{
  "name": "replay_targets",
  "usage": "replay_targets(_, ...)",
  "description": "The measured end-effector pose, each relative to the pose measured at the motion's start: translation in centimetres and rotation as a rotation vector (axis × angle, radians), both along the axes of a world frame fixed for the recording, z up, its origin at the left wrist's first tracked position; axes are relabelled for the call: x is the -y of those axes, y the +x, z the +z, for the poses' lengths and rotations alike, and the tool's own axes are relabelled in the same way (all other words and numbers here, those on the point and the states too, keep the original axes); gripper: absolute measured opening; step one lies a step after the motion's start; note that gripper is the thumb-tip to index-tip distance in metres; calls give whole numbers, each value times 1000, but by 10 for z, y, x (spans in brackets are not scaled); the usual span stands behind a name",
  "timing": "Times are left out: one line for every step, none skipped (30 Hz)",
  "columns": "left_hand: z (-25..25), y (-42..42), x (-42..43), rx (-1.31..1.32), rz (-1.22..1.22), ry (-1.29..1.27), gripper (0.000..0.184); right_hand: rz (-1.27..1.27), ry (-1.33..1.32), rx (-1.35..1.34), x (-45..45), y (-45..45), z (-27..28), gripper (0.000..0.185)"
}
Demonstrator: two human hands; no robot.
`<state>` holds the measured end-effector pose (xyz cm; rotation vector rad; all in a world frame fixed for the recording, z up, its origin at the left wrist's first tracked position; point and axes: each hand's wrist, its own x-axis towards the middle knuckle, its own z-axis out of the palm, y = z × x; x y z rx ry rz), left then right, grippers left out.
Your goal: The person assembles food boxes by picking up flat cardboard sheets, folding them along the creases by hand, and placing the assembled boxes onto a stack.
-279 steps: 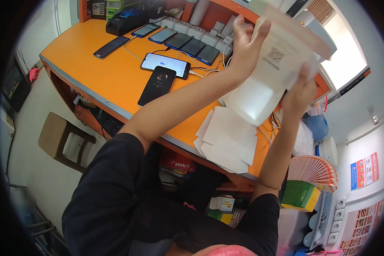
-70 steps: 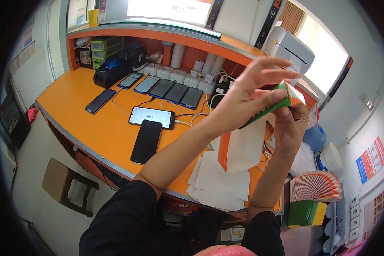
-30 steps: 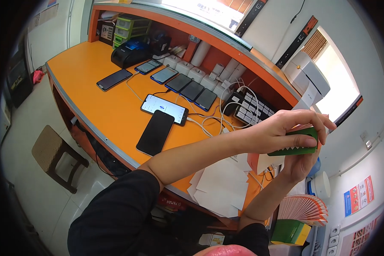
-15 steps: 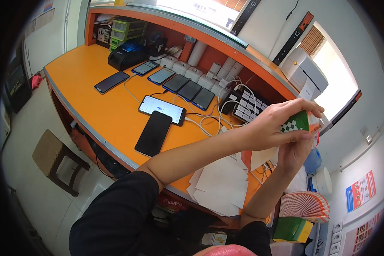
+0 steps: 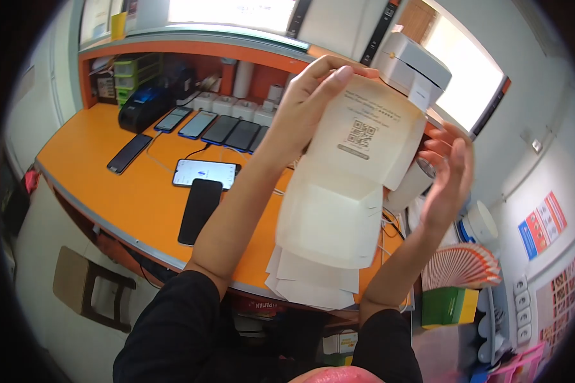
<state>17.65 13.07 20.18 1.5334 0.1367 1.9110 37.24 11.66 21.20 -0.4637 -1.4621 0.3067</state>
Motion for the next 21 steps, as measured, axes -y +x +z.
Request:
replay_targets(0, 2, 0, -17, -22, -7, 25, 64, -78, -10, -5, -1, -1, 36)
replay_targets(-1, 6, 0, -34, -42, -12, 25, 132, -153, -22, -10, -4, -4, 39)
replay_targets(-2, 10, 2, -61, -50, -30, 27, 204, -228, -35, -15, -6, -8, 41)
replay_targets(-3, 15, 2, -67, -43, -5, 29, 287, -277, -64, -18, -6, -11, 42)
replay_targets(-5, 18, 3, -73, -33, 19, 31, 373, -326, -92, -21, -7, -15, 43)
replay_targets(-5, 22, 2, -77, -21, 42, 33, 462, -374, -121, -25, -8, -18, 44)
replay_targets(-7, 26, 1, -59, -55, 41, 35, 528, -368, -178, -29, -9, -21, 44)
replay_targets(-9, 30, -1, -40, -86, 38, 37, 596, -362, -235, -34, -11, -23, 45)
replay_targets(-11, 33, -2, -20, -116, 34, 39, 665, -356, -292, -37, -12, -24, 46)
replay_targets(-12, 34, -2, -10, -140, -42, 41, 714, -376, -281, -40, -9, -24, 45)
replay_targets(-14, 33, -1, 0, -163, -118, 43, 764, -395, -271, -43, -6, -24, 44)
replay_targets(-15, 32, 0, 11, -185, -193, 45, 814, -414, -259, -40, -6, -22, 44)
replay_targets(-15, 29, 0, -95, -144, -200, 43, 689, -375, -183, -35, -7, -21, 42)
replay_targets(-14, 23, 0, -200, -103, -205, 41, 565, -336, -106, -28, -8, -18, 40)
replay_targets(-13, 21, 0, -305, -62, -208, 39, 441, -296, -28, -22, -10, -16, 39)
replay_targets(-13, 23, 2, -279, -34, -231, 38, 417, -265, -30, -22, -12, -17, 38)
replay_targets(-14, 27, 5, -253, -6, -254, 37, 394, -234, -31, -23, -13, -18, 36)
replay_targets(-14, 29, 6, -228, 22, -277, 36, 371, -202, -32, -24, -13, -19, 35)
replay_targets(-14, 29, 7, -208, 7, -288, 37, 373, -203, -27, -24, -12, -19, 36)
replay_targets(-13, 30, 8, -188, -8, -299, 37, 375, -203, -20, -24, -10, -19, 37)
replay_targets(-13, 30, 8, -168, -23, -311, 37, 377, -204, -13, -24, -8, -19, 37)
